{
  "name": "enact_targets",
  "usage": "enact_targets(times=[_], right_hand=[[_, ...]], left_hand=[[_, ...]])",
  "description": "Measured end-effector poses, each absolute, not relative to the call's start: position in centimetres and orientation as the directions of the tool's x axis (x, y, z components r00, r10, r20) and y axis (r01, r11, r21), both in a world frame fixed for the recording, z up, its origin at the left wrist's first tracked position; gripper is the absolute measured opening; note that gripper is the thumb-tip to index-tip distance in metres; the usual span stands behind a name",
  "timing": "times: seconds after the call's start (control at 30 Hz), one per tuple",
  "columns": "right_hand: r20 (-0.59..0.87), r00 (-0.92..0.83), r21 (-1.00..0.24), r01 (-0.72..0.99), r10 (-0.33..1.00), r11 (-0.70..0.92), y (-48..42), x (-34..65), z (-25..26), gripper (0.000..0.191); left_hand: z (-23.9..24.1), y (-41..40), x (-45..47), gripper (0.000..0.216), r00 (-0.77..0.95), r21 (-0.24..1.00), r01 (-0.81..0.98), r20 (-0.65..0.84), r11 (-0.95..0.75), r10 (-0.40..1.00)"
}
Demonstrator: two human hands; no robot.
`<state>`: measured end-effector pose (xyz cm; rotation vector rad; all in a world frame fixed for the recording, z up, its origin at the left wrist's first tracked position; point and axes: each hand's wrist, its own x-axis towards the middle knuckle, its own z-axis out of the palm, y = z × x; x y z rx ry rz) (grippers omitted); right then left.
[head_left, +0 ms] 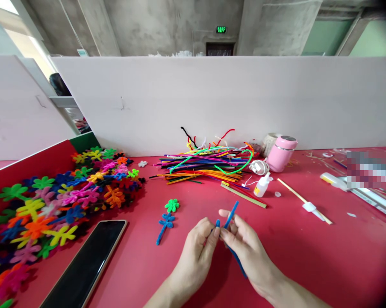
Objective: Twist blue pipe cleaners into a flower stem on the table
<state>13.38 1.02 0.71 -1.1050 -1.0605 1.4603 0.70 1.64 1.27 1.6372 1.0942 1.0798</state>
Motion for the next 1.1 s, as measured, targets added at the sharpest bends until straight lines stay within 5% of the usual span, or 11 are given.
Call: enact_targets(times=[0.1,0.2,0.37,0.6,1.1], right_hand=[[-0.264,-0.150,-0.880,-0.367,0.953,-0.302,0.9,13.3,0.7,0.033],[-0.314,-0.170,-0.815,-0.456,0.934,-0.357,1.0,13.3,0.8,0.033],[-0.310,-0.183,-0.729,-0.584,0.933,-0.356,1.4,13.5,0.6,0.029],[-0.324,-0.111,-0.693,-0.649,0.940,-0.316,1.5,13.6,0.4,0.019],[-0.308,-0.111,-0.623,-0.727,0.945,-0.289,1.5,13.6,0.1,0.009]], left_hand=[[1.5,1.9,0.5,0.024,0.288,0.925,0.229,0.234,-0.304,0.929],[1.5,2.3,0.2,0.024,0.344,0.986,0.076,0.116,-0.151,0.932],[0.8,2.7,-0.2,0.028,0.350,0.956,-0.203,-0.130,0.210,0.928],[0.5,2.8,0.1,0.020,0.263,0.797,-0.532,-0.163,0.284,0.951],[-0.1,2.4,0.3,0.006,0.167,0.896,-0.389,-0.161,0.215,0.973]])
